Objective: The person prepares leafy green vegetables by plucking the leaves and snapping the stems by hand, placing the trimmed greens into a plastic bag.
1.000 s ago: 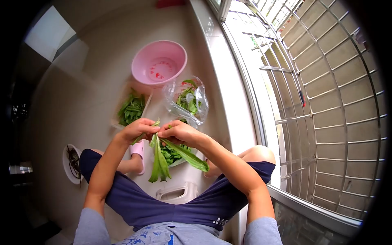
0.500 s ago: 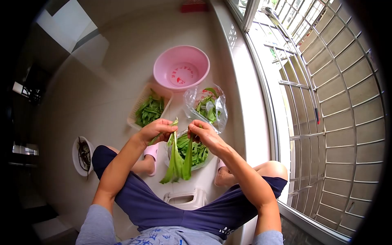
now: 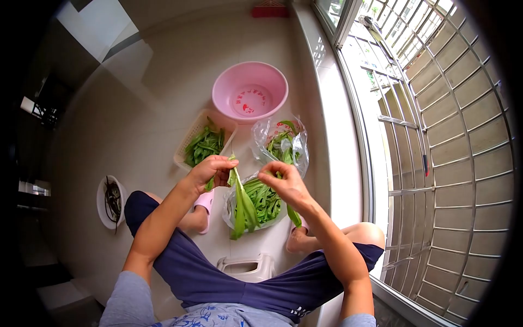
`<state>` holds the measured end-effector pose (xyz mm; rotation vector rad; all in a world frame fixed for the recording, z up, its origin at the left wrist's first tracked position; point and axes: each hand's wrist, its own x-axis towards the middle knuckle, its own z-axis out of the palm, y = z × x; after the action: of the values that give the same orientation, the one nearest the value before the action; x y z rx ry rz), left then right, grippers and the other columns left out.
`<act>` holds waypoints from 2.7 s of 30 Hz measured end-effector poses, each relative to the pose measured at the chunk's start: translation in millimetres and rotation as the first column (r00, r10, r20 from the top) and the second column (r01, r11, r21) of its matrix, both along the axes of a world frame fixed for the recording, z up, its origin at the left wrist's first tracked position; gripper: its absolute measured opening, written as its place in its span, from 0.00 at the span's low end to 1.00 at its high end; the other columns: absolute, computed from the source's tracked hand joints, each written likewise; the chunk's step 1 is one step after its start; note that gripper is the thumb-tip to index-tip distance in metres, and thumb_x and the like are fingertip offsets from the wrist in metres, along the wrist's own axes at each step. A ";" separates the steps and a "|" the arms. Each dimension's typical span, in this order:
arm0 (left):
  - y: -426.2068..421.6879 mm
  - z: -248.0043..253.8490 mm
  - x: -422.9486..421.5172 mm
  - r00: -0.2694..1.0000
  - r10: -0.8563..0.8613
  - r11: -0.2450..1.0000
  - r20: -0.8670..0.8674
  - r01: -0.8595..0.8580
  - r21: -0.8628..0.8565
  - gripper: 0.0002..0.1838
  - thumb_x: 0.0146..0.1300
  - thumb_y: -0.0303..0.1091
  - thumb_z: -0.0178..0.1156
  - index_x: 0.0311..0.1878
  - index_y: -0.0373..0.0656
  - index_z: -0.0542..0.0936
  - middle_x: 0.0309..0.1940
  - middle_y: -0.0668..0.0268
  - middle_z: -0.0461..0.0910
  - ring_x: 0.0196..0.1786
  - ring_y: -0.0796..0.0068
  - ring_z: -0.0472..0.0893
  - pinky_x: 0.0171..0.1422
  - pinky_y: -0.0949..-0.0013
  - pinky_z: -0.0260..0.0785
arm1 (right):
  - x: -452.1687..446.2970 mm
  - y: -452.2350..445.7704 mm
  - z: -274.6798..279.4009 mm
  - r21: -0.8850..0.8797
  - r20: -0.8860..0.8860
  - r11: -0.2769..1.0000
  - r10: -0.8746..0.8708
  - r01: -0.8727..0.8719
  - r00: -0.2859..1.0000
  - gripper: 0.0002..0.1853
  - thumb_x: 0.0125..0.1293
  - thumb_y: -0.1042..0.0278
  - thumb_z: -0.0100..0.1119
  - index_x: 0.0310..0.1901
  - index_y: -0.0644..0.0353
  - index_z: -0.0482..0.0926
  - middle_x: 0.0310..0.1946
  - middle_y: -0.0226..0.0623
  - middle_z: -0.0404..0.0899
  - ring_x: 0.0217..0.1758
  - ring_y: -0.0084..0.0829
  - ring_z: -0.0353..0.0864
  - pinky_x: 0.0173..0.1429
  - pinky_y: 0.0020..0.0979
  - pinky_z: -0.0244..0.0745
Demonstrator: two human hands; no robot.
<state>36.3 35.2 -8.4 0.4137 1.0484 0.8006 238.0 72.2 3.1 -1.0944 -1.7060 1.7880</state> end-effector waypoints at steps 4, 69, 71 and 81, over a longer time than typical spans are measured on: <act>-1.6 3.9 2.2 0.996 0.057 0.998 -0.067 -0.054 0.034 0.08 0.52 0.36 0.55 0.25 0.43 0.72 0.18 0.68 0.74 0.20 0.80 0.75 0.26 0.77 0.69 | -1.8 -6.9 1.4 -0.086 0.063 0.989 0.126 -0.121 0.990 0.11 0.50 0.63 0.58 0.28 0.64 0.75 0.22 0.27 0.72 0.26 0.16 0.65 0.31 0.20 0.62; -27.0 -5.8 39.3 0.918 -0.391 0.917 0.064 0.383 0.112 0.15 0.50 0.33 0.55 0.41 0.38 0.72 0.33 0.65 0.76 0.30 0.85 0.72 0.29 0.85 0.58 | 20.4 22.0 -3.3 -0.445 -0.243 0.881 -0.294 0.163 0.925 0.04 0.55 0.70 0.53 0.29 0.60 0.71 0.11 0.19 0.59 0.11 0.11 0.50 0.15 0.15 0.42; -33.5 -12.8 43.4 0.915 -0.368 0.930 0.165 0.362 0.068 0.17 0.52 0.35 0.55 0.44 0.38 0.70 0.34 0.63 0.76 0.30 0.86 0.72 0.26 0.85 0.58 | 21.8 23.7 -3.6 -0.393 -0.232 0.893 -0.326 0.219 0.916 0.04 0.54 0.69 0.53 0.29 0.60 0.72 0.11 0.17 0.59 0.11 0.09 0.51 0.15 0.14 0.43; -29.0 -7.4 51.0 0.927 -0.296 0.955 0.230 0.280 0.101 0.10 0.54 0.33 0.52 0.38 0.38 0.72 0.27 0.67 0.76 0.27 0.83 0.74 0.24 0.87 0.60 | 17.5 23.0 0.8 -0.287 -0.345 0.909 -0.392 0.303 0.853 0.05 0.55 0.70 0.52 0.32 0.60 0.72 0.12 0.19 0.60 0.12 0.10 0.52 0.15 0.13 0.45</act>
<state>87.4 6.2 -15.7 0.5001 0.7133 0.6050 255.4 95.2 4.0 -0.9690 -1.0126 1.8321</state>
